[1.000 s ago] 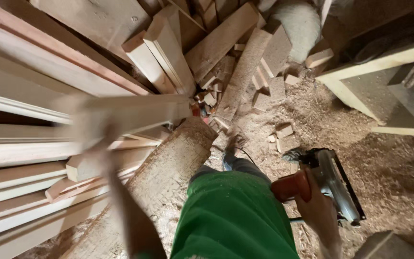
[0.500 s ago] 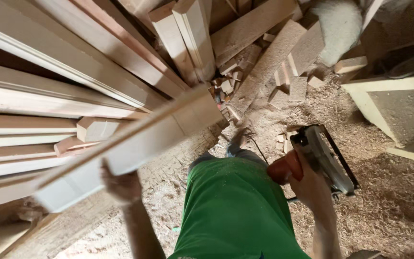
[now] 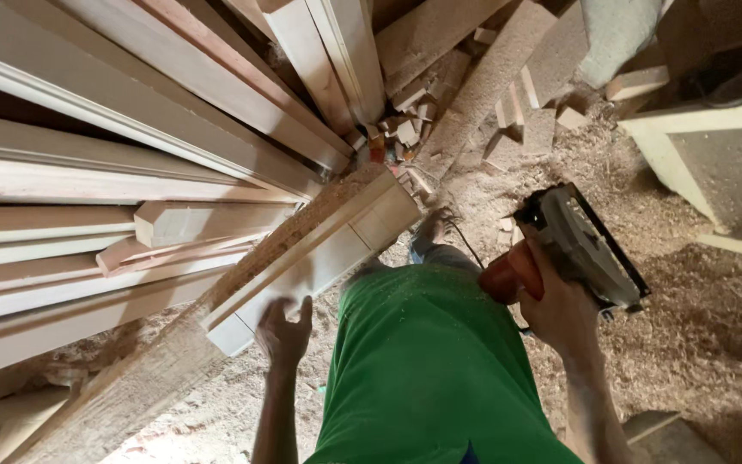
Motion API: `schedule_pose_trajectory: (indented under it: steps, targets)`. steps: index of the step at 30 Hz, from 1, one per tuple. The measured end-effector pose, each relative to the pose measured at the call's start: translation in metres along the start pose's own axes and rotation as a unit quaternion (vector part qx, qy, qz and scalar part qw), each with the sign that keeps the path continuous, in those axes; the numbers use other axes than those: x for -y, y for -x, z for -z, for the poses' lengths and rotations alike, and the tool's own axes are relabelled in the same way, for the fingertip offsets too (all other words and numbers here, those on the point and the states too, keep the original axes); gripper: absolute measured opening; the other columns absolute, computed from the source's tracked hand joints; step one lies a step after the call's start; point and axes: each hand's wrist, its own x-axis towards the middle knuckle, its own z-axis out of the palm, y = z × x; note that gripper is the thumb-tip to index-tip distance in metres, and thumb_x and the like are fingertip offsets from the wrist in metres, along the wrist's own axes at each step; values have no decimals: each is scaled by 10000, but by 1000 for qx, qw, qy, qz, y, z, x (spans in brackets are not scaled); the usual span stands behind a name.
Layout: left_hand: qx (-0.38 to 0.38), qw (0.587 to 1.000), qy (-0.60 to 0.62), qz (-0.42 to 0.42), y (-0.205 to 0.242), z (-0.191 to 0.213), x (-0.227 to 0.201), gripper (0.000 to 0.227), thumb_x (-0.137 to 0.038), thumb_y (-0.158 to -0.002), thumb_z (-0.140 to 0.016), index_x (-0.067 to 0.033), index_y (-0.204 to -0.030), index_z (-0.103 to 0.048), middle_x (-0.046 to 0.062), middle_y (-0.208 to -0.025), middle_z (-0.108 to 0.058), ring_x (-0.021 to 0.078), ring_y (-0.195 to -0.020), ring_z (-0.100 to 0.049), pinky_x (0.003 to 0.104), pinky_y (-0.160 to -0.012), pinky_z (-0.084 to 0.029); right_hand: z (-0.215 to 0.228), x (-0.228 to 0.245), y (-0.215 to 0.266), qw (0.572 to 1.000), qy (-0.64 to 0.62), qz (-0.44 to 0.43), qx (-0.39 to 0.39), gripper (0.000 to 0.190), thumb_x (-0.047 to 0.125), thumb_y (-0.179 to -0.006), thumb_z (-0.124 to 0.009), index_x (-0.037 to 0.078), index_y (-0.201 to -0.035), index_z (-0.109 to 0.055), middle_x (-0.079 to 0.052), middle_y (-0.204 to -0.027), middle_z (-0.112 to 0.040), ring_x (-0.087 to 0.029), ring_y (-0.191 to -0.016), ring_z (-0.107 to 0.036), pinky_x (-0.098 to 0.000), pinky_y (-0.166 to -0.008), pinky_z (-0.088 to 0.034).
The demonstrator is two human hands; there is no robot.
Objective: The person uses a circular saw to cut several pieces of wood one at a time. After each cut, the person sets the cut piece aside and picks up another piece to repeat the process.
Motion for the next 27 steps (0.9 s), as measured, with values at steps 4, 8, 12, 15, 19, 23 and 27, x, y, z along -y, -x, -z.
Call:
schedule_pose_trajectory:
  steps: [4, 8, 12, 15, 19, 23, 27]
  targets:
    - [-149, 956, -152, -202, -24, 57, -33, 1267, -493, -523, -924, -145, -1553, -271, 260, -1580, -315, 469, -1454, -292, 623, -1173, -239, -6, 6, 5, 998, -4, -32, -46, 753, 381, -837, -698, 403, -1552, -464, -265, -1084, -731, -501, -1010, -682, -572, -931, -538]
    - [-16, 979, -101, -178, -26, 83, -52, 1306, -435, -500, -937, -170, -1570, -236, 200, -1517, -395, 410, -1426, -318, 591, -1226, -217, 9, 20, 18, 989, -112, -49, -89, 694, 267, -819, -683, 295, -1506, -592, -241, -1088, -751, -418, -1020, -733, -491, -911, -571]
    - [4, 984, -85, -157, -16, 82, -55, 1289, -447, -525, -925, -97, -1559, -240, 203, -1483, -426, 414, -1360, -378, 563, -1186, -270, 21, 54, 53, 962, -242, -3, -124, 661, 161, -794, -733, 142, -1445, -619, -200, -1177, -747, -325, -1075, -743, -421, -875, -560]
    - [-2, 981, -81, -176, -15, 84, -49, 1248, -440, -551, -917, -56, -1545, -267, 223, -1444, -456, 419, -1343, -407, 543, -1174, -307, 16, 95, 73, 949, -293, 42, -110, 641, 121, -785, -767, 80, -1406, -615, -192, -1183, -753, -299, -1069, -746, -395, -889, -565]
    - [17, 970, -69, -231, -22, 101, -42, 1256, -476, -551, -936, 11, -1500, -272, 281, -1425, -429, 465, -1336, -375, 571, -1151, -290, 3, 161, 87, 939, -326, 78, -82, 612, 122, -800, -752, 79, -1392, -603, -207, -1115, -761, -340, -1017, -764, -390, -832, -589]
    - [23, 926, 80, -369, -47, 120, -53, 864, -406, -826, -827, -1, -1485, -442, 278, -1474, -499, 465, -1380, -439, 566, -1143, -376, -9, 215, 88, 954, -295, 29, 51, 688, 176, -799, -740, 191, -1470, -588, -198, -839, -763, -384, -807, -770, -430, -717, -600]
    - [102, 906, 246, -330, -79, 127, -77, 496, -285, -1021, -654, -9, -1427, -578, 188, -1355, -672, 310, -1257, -648, 448, -1047, -524, -34, 259, 87, 941, -275, 187, -56, 698, 203, -808, -785, 114, -1463, -559, -212, -1041, -731, -435, -896, -703, -509, -783, -565]
